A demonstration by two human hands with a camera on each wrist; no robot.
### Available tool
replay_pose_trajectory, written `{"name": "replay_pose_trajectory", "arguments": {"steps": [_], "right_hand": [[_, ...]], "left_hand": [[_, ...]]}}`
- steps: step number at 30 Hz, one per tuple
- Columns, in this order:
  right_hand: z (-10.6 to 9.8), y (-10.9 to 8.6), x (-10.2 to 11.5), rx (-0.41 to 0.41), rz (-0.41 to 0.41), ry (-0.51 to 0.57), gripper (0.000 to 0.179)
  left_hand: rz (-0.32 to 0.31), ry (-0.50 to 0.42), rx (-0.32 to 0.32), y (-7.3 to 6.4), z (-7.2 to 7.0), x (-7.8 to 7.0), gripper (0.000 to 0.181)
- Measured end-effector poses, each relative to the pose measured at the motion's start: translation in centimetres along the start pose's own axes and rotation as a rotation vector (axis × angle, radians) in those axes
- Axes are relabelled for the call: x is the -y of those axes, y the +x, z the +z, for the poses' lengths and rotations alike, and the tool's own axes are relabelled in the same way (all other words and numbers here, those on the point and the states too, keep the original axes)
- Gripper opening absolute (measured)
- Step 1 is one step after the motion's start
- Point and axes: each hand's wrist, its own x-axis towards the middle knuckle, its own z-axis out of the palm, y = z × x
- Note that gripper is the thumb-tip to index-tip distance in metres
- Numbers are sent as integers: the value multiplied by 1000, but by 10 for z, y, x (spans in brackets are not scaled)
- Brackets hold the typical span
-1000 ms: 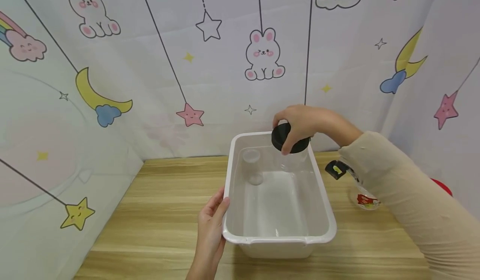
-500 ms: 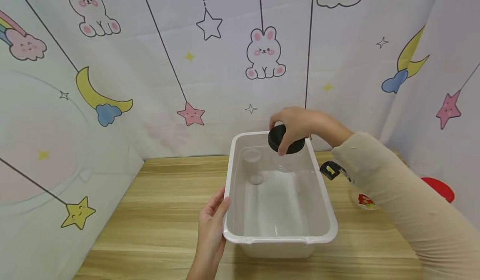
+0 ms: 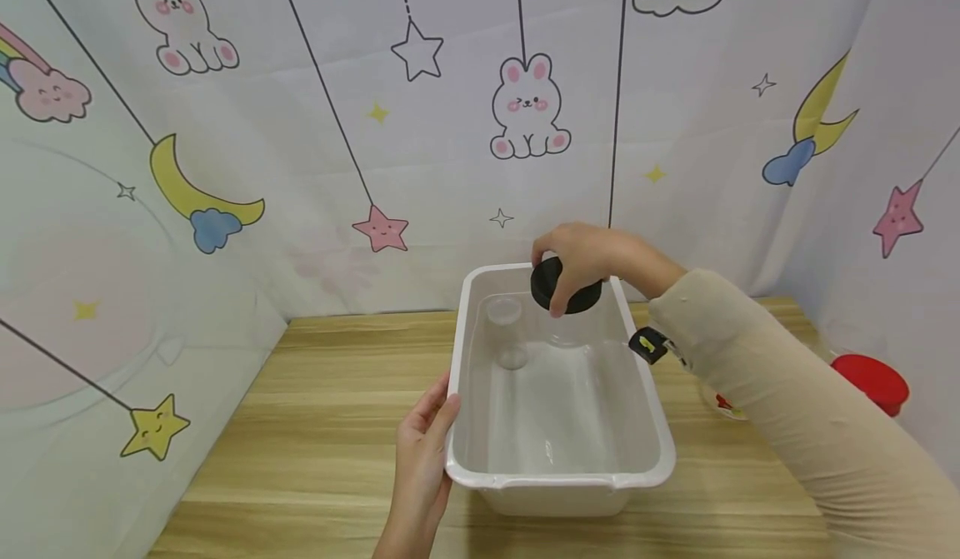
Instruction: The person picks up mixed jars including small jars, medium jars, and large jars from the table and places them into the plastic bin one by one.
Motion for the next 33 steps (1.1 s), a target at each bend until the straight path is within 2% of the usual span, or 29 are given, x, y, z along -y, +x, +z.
{"name": "replay_pose_trajectory", "arguments": {"steps": [33], "right_hand": [[22,18,-3,-6,23,-8,64]], "left_hand": [[-5,5,1,-3,-4,-2,44]]}}
